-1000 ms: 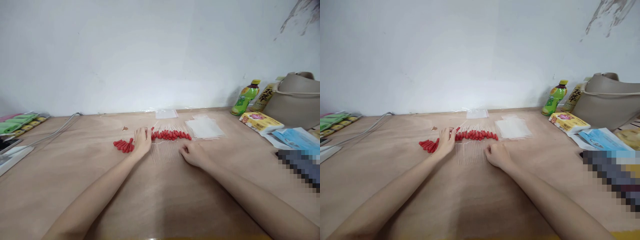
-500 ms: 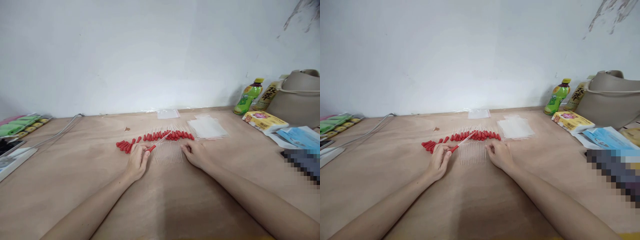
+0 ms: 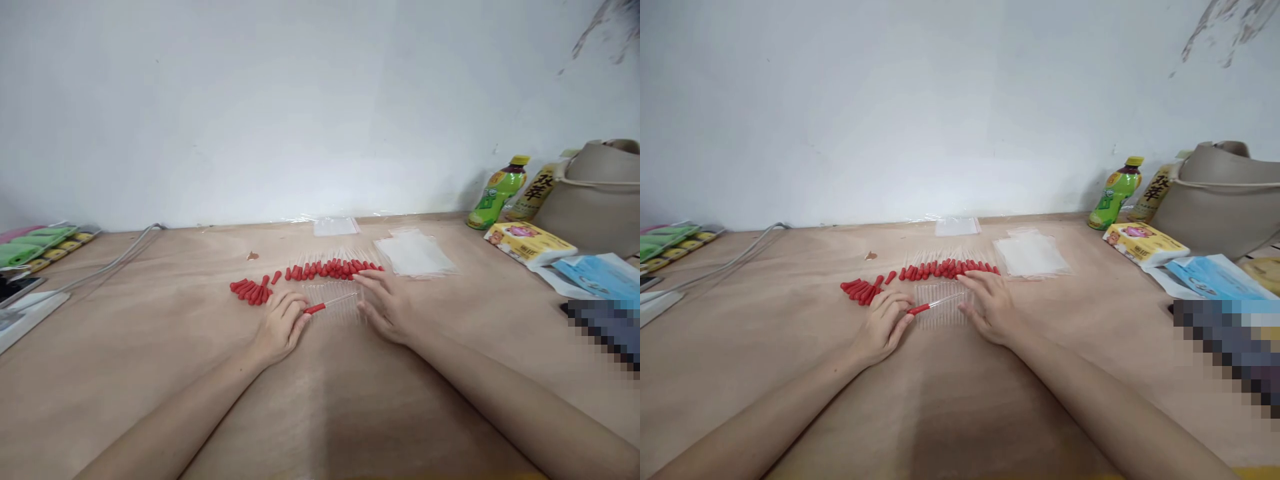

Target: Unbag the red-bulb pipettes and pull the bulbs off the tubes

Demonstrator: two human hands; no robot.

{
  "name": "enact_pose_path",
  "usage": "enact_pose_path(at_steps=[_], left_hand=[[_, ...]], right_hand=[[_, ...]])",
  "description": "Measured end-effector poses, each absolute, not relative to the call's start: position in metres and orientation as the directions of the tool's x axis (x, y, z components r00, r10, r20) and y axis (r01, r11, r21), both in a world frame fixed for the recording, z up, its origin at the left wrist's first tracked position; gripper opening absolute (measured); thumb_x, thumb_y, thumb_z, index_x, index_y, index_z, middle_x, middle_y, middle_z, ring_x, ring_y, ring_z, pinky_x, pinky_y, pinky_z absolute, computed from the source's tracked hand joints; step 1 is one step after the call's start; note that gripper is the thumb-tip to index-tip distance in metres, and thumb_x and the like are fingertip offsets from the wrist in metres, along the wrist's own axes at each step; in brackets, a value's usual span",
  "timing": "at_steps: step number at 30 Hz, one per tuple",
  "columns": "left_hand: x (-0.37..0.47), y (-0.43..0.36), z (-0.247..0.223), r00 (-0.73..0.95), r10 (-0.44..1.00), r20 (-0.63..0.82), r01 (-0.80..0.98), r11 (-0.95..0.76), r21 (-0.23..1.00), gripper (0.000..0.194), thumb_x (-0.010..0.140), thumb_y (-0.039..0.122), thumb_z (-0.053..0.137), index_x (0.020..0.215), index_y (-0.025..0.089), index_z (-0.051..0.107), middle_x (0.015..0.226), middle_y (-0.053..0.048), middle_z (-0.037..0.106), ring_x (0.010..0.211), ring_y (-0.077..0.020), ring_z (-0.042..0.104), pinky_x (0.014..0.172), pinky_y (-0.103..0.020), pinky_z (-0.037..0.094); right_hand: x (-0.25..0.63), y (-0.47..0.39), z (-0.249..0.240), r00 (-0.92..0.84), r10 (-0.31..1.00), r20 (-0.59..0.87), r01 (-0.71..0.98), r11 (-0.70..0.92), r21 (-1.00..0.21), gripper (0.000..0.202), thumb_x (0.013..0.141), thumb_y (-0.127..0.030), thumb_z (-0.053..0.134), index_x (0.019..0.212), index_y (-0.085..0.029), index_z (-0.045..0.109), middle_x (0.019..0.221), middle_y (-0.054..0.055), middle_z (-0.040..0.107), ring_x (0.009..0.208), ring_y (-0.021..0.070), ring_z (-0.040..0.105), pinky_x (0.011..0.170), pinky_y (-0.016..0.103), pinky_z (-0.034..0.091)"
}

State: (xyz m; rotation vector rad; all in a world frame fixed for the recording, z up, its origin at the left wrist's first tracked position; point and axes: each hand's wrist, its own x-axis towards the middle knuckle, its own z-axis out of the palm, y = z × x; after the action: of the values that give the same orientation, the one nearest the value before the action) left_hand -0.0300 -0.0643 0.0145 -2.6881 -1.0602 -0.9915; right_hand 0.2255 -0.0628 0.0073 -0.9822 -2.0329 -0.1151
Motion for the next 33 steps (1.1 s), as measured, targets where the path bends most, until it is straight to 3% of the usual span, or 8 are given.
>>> enact_pose_path(at_steps=[3,6,10,14,19,24,33], left_hand=[[-0.028,-0.065,0.014,0.585,0.552,0.594,0.638,-0.766,0.083,0.011,0.084,0.02,0.043,0.088,0.019,0.053,0.095,-0.006,0.061,0.092,-0.0193,0.052,0.081,-0.037,0.039],[-0.027,-0.066,0.015,0.608,0.522,0.598,0.624,-0.78,0.046,0.012,0.084,0.021,0.044,0.089,0.019,0.055,0.094,-0.006,0.063,0.092,-0.0197,0.053,0.081,-0.037,0.04],[-0.023,-0.068,0.017,0.612,0.516,0.599,0.607,-0.792,0.061,0.018,0.083,0.023,0.046,0.098,0.018,0.055,0.104,-0.008,0.062,0.102,-0.0212,0.052,0.088,-0.039,0.04],[-0.013,-0.068,0.018,0.661,0.475,0.581,0.574,-0.819,0.017,0.037,0.082,0.032,0.05,0.116,0.018,0.05,0.117,-0.01,0.057,0.115,-0.0235,0.046,0.099,-0.044,0.032],[-0.002,-0.066,0.013,0.65,0.38,0.658,0.52,-0.854,-0.02,0.014,0.082,0.024,0.053,0.093,0.02,0.061,0.096,-0.002,0.068,0.105,-0.0188,0.056,0.097,-0.04,0.037],[-0.001,-0.067,0.01,0.631,0.371,0.681,0.524,-0.851,-0.022,0.014,0.084,0.023,0.05,0.092,0.021,0.061,0.09,-0.002,0.069,0.096,-0.0168,0.061,0.094,-0.038,0.04],[-0.002,-0.074,0.017,0.704,0.378,0.601,0.502,-0.864,-0.045,0.016,0.084,0.02,0.046,0.089,0.02,0.061,0.091,-0.003,0.069,0.103,-0.0182,0.058,0.099,-0.041,0.034]], right_hand=[[0.22,-0.065,0.007,-0.496,0.515,0.699,0.652,0.752,-0.091,0.039,0.082,-0.037,0.052,0.118,-0.023,0.049,0.117,0.008,0.055,0.111,0.0217,0.046,0.096,0.042,0.031],[0.214,-0.065,0.004,-0.529,0.454,0.717,0.64,0.769,-0.014,0.025,0.081,-0.033,0.054,0.104,-0.024,0.058,0.106,0.004,0.062,0.107,0.0198,0.049,0.098,0.044,0.027],[0.21,-0.067,0.003,-0.516,0.459,0.723,0.646,0.763,-0.023,0.011,0.083,-0.026,0.052,0.085,-0.023,0.062,0.094,0.001,0.065,0.101,0.0165,0.052,0.099,0.042,0.026],[0.207,-0.071,0.004,-0.521,0.456,0.721,0.635,0.772,-0.029,0.01,0.082,-0.025,0.052,0.083,-0.023,0.062,0.092,0.001,0.066,0.099,0.0164,0.053,0.099,0.041,0.027],[0.204,-0.074,0.005,-0.536,0.425,0.729,0.606,0.796,-0.019,0.01,0.081,-0.025,0.053,0.084,-0.022,0.062,0.088,-0.001,0.067,0.094,0.0162,0.055,0.099,0.043,0.026],[0.204,-0.074,0.003,-0.547,0.417,0.725,0.576,0.817,-0.035,0.017,0.082,-0.028,0.052,0.097,-0.023,0.061,0.089,0.0,0.069,0.096,0.0172,0.058,0.102,0.048,0.022],[0.202,-0.08,-0.002,-0.595,0.298,0.746,0.509,0.858,0.064,0.018,0.083,-0.017,0.05,0.098,-0.016,0.06,0.096,0.006,0.068,0.098,0.0153,0.059,0.092,0.034,0.044]])
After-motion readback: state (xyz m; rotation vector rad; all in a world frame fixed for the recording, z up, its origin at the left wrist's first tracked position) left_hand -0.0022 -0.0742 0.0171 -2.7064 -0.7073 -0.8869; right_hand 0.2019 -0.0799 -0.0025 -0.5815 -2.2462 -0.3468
